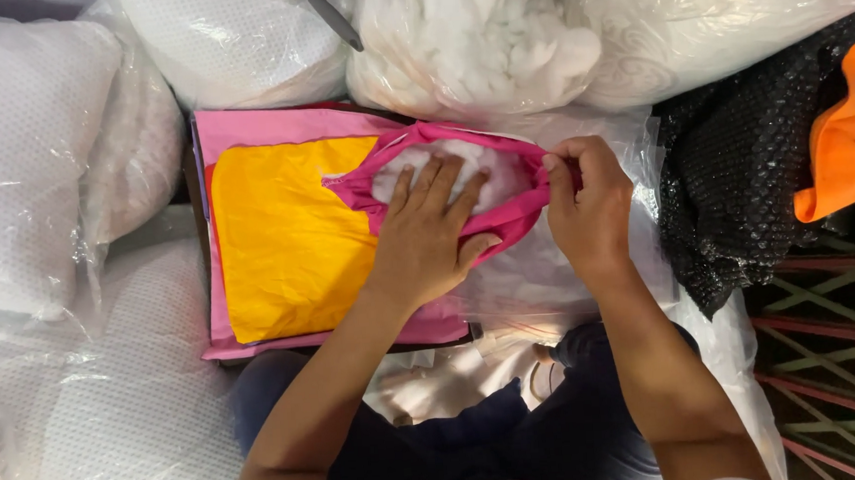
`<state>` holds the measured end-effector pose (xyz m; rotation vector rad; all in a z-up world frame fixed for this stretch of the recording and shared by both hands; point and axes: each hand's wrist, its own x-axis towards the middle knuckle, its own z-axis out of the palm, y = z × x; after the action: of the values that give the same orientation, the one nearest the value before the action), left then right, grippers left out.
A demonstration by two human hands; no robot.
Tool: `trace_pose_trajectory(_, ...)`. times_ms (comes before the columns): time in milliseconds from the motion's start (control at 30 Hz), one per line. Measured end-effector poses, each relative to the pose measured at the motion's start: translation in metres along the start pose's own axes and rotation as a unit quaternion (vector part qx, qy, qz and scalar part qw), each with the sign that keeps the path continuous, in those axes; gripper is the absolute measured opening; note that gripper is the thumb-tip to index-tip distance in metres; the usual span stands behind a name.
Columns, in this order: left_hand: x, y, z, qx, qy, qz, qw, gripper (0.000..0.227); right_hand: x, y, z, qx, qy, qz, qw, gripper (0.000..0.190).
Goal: Stuffing a small pink pillowcase with white fiberfill stuffing material.
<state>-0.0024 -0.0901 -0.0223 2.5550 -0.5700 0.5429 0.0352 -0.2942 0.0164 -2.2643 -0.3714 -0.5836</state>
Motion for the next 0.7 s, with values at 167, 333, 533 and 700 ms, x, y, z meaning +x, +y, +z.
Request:
trace_pose_trajectory(167,0.004,-0.002,0.003,-0.015,0.021,0.005,1.000,0.070,-0.002,0.002,0.003,0.019,0.005,0.001,1.000,0.013)
trace_pose_trajectory(333,0.006,0.011,0.002,0.103,0.169,0.025,0.980,0.040,-0.004,-0.001,-0.003,0.023,0.007,0.013,1.000,0.006)
trace_pose_trajectory(533,0.011,0.005,0.013,0.000,0.020,0.055,0.998,0.049,-0.001,-0.008,-0.001,0.095,0.035,0.040,0.994,0.012)
trace_pose_trajectory(700,0.017,0.008,0.011,-0.097,0.071,0.086,0.989,0.053,0.003,0.006,-0.003,0.096,0.060,0.019,0.993,0.014)
